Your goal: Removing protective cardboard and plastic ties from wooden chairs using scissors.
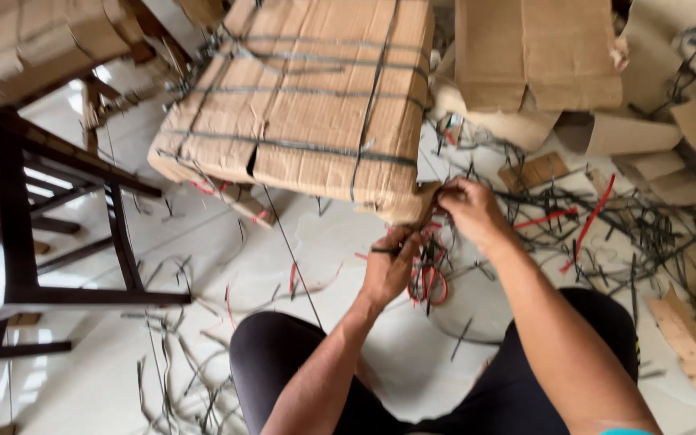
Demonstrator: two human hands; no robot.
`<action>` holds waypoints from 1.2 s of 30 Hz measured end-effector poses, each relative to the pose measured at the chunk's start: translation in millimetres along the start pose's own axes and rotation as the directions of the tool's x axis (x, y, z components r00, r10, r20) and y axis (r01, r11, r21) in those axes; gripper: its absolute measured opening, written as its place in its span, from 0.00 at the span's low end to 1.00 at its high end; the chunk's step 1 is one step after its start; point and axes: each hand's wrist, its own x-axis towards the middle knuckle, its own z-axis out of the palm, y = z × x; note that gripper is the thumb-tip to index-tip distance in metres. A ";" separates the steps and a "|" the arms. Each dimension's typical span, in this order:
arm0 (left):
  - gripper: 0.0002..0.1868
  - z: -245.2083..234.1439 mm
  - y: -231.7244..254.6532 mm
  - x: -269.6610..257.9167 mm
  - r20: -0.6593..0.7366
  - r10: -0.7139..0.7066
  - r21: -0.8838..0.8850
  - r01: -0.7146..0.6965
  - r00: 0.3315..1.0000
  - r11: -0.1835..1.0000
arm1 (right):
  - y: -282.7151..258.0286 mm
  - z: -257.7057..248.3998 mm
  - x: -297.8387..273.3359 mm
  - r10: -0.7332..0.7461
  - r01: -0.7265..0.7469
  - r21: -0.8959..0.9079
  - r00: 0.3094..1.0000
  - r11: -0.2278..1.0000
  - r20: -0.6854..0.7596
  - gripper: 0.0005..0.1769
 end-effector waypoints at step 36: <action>0.11 7.0 22.1 -18.1 -0.036 0.124 0.092 -0.120 0.992 0.988 | -28.3 -19.7 -75.2 -0.281 0.213 0.235 0.907 0.948 0.314 0.06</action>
